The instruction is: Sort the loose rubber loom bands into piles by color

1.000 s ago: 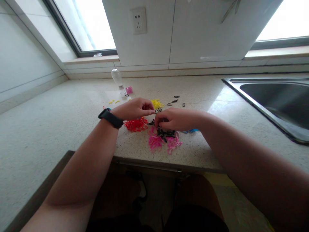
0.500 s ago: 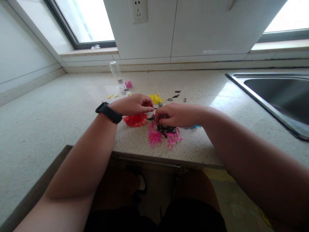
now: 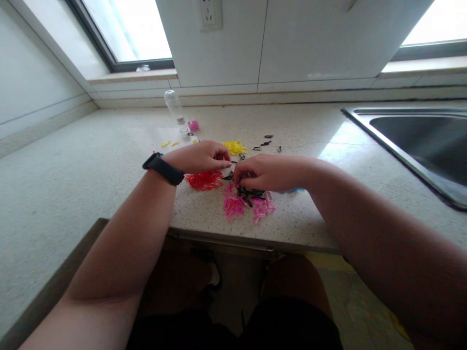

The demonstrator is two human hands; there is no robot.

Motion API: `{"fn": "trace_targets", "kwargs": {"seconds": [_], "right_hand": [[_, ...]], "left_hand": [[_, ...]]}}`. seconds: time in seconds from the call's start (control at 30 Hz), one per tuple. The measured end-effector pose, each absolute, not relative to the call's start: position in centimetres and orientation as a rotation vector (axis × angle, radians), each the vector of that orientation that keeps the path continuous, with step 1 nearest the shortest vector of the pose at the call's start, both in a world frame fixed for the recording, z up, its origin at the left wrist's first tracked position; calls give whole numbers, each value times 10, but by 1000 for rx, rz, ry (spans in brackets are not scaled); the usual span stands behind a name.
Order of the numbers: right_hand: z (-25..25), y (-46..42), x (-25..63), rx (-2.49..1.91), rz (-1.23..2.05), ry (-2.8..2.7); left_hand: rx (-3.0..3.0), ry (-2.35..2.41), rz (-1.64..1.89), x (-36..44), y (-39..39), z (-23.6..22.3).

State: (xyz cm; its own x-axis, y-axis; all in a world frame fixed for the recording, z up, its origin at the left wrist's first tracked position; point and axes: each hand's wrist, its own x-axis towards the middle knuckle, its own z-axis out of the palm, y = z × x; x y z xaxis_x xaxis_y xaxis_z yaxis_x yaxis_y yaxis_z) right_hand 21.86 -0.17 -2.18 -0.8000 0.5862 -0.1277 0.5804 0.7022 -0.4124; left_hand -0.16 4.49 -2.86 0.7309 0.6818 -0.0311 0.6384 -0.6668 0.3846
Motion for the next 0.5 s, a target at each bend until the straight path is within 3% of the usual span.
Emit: {"fn": "trace_targets", "kwargs": {"seconds": [0.5], "right_hand": [[-17,-5,219,-1014,641,-2924]], "left_hand": [[2560,1068,73,0,42,-25]]}}
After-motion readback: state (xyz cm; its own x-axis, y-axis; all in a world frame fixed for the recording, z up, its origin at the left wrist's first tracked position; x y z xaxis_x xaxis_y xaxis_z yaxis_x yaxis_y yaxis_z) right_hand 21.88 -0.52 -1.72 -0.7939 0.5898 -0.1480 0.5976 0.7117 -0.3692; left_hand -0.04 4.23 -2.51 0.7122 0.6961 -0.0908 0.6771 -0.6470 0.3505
